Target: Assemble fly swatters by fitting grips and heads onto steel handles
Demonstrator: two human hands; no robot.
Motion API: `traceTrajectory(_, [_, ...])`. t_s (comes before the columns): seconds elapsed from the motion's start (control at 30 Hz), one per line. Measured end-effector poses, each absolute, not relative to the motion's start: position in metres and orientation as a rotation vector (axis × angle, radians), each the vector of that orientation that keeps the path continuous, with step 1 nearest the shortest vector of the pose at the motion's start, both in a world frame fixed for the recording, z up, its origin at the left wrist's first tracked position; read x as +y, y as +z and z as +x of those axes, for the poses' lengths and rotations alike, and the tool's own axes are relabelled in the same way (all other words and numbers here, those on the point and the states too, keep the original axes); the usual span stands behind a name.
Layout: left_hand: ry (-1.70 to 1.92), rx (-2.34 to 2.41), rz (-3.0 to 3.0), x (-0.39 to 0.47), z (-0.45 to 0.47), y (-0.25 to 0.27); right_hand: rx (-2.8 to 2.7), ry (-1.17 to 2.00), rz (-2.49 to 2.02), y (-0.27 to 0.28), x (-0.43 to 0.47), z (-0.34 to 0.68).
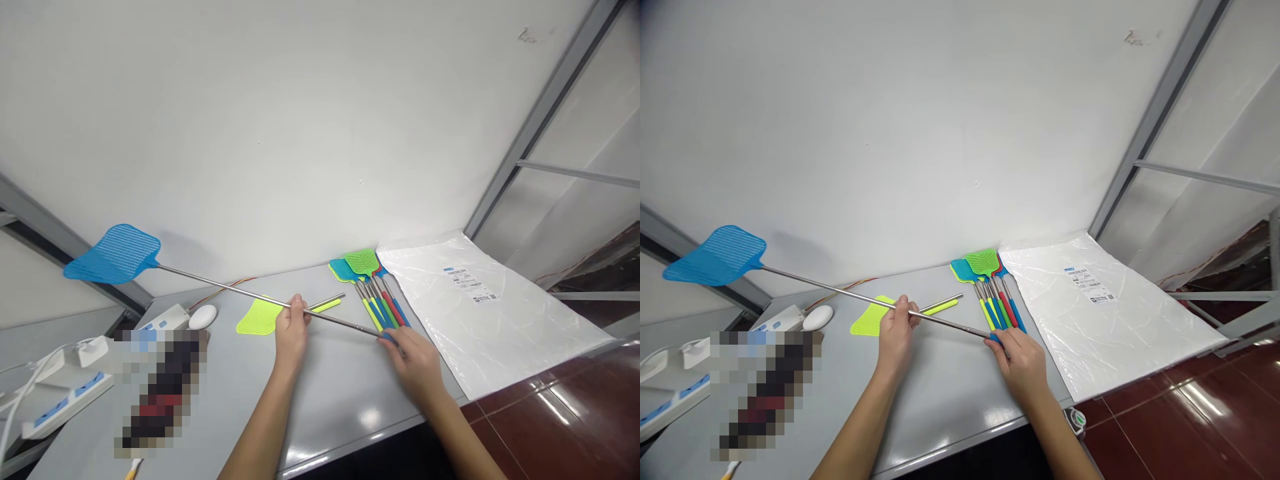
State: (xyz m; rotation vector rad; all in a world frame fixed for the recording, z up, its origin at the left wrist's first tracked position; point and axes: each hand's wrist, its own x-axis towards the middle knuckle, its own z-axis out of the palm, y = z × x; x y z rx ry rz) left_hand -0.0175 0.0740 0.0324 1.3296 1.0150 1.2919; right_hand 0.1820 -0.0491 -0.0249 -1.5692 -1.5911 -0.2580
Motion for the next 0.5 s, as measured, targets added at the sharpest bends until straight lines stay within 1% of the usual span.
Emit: traceTrajectory(0.5, [1.243,0.995,1.312,0.0744,-0.0134,0.0258,-1.601,-0.327,-1.584,-0.0244,-0.0456,0.1793])
